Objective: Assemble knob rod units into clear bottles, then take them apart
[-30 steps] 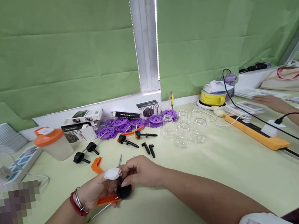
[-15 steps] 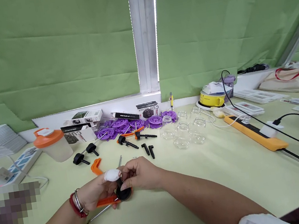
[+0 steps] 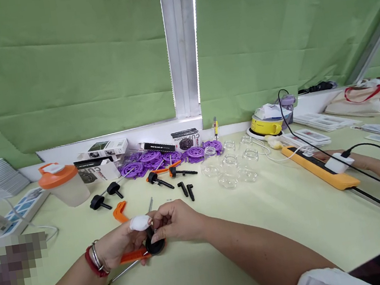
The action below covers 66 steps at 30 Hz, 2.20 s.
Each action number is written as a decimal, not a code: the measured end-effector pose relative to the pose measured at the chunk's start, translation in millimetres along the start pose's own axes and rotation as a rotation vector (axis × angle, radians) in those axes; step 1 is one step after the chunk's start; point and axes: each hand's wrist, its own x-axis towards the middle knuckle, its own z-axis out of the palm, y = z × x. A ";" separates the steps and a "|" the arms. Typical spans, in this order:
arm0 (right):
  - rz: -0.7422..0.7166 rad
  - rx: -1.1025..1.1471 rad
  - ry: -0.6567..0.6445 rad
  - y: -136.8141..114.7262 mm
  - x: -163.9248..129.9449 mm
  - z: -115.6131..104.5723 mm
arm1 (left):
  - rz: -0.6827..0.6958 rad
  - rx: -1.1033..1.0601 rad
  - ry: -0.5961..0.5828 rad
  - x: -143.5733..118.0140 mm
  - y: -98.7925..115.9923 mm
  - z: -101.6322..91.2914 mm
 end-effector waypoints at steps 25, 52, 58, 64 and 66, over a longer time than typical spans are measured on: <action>-0.001 0.056 0.000 3.4 -1.8 2.0 | -0.010 -0.022 -0.008 -1.5 2.9 2.3; 0.027 -0.010 0.009 -1.9 -4.9 1.2 | 0.004 0.013 0.001 -0.3 2.2 1.2; 0.017 0.018 -0.012 2.2 -4.8 1.9 | -0.004 0.012 0.012 -0.4 3.7 3.2; 0.011 0.035 -0.029 4.4 -4.5 1.7 | 0.003 0.003 0.020 -0.4 3.0 2.9; 0.012 0.033 -0.030 5.2 -4.8 1.9 | 0.002 -0.002 0.023 -0.1 1.9 1.7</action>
